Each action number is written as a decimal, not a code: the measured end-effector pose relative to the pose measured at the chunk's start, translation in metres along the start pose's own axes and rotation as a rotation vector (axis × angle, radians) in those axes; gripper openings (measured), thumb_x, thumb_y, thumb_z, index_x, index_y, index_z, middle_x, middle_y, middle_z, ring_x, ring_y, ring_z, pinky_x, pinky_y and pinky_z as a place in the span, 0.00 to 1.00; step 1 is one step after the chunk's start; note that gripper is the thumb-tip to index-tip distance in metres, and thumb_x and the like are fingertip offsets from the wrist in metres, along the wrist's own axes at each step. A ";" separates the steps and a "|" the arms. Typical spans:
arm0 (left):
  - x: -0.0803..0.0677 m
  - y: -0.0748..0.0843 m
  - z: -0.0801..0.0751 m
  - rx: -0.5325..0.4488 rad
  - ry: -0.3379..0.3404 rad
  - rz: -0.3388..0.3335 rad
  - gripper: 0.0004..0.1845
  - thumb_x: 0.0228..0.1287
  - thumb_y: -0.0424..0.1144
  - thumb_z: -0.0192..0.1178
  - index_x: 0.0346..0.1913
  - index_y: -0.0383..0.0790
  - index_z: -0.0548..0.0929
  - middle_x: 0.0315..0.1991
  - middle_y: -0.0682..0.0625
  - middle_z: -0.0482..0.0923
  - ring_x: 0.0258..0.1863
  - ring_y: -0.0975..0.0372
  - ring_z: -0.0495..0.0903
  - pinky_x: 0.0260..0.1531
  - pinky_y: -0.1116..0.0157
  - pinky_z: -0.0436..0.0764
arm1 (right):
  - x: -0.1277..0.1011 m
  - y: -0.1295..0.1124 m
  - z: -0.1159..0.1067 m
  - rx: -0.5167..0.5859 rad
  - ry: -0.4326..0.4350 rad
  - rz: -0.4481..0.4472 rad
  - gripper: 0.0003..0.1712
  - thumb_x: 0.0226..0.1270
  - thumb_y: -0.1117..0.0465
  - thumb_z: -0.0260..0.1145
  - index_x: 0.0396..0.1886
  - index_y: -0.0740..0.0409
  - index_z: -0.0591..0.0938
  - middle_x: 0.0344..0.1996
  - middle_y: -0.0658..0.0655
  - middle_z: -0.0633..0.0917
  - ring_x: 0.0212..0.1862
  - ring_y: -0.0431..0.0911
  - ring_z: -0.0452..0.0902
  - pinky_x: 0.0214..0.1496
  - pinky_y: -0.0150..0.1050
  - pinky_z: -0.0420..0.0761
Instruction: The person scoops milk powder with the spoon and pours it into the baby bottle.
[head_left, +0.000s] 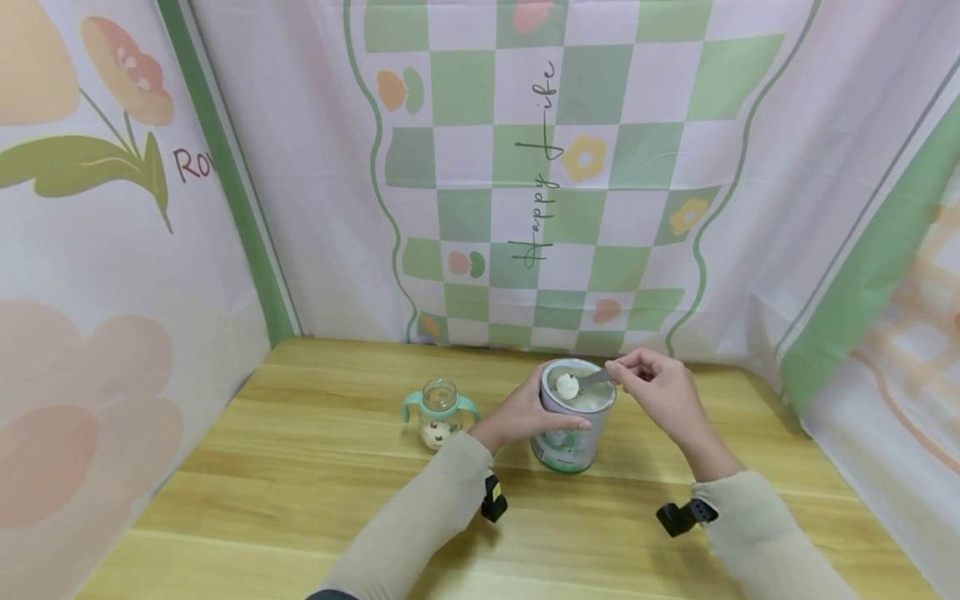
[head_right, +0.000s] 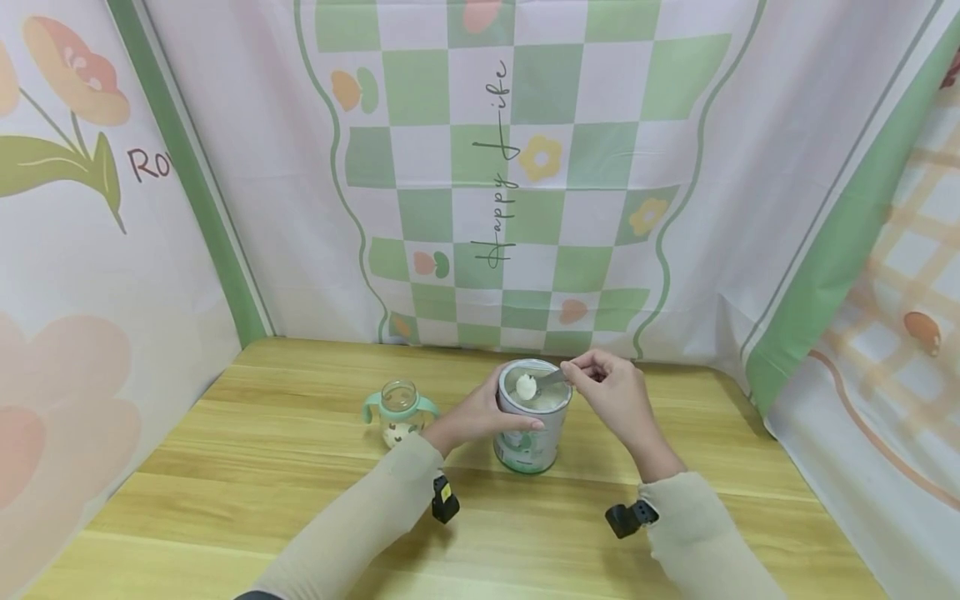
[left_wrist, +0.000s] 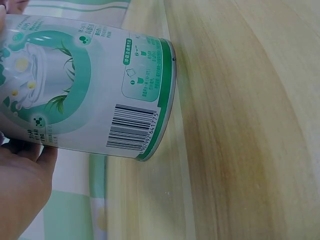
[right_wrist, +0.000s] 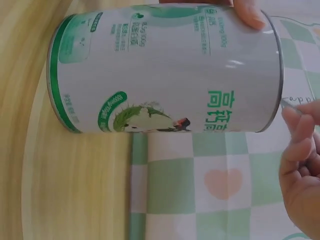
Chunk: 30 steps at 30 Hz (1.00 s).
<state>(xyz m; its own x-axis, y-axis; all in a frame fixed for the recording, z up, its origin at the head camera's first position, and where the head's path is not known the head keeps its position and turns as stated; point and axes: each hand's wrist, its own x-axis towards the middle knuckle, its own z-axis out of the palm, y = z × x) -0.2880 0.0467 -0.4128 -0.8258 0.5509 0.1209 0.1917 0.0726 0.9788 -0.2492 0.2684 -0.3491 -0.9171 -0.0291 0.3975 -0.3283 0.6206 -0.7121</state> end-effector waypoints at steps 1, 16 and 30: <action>0.000 0.000 0.000 -0.001 -0.003 0.003 0.48 0.55 0.46 0.78 0.74 0.61 0.58 0.62 0.62 0.68 0.58 0.67 0.73 0.60 0.58 0.72 | 0.000 0.000 0.000 0.000 0.008 0.000 0.19 0.71 0.48 0.67 0.36 0.61 0.86 0.26 0.54 0.85 0.27 0.45 0.75 0.24 0.33 0.72; -0.002 0.001 0.000 -0.006 0.001 -0.012 0.48 0.55 0.46 0.77 0.73 0.62 0.58 0.61 0.63 0.69 0.58 0.68 0.73 0.61 0.56 0.71 | -0.001 0.012 0.001 0.046 0.104 0.023 0.18 0.69 0.49 0.69 0.34 0.61 0.86 0.23 0.54 0.83 0.22 0.42 0.67 0.21 0.33 0.67; -0.003 0.001 0.000 0.006 0.019 -0.013 0.48 0.54 0.46 0.78 0.73 0.60 0.59 0.61 0.61 0.70 0.59 0.64 0.73 0.61 0.55 0.70 | -0.004 0.017 -0.005 0.280 0.075 0.191 0.22 0.69 0.51 0.70 0.39 0.70 0.83 0.26 0.46 0.86 0.27 0.38 0.74 0.29 0.29 0.77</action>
<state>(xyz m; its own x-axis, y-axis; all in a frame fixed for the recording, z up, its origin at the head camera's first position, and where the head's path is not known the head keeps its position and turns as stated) -0.2853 0.0456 -0.4120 -0.8382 0.5339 0.1114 0.1840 0.0846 0.9793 -0.2504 0.2833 -0.3597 -0.9521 0.1311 0.2763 -0.2117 0.3696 -0.9048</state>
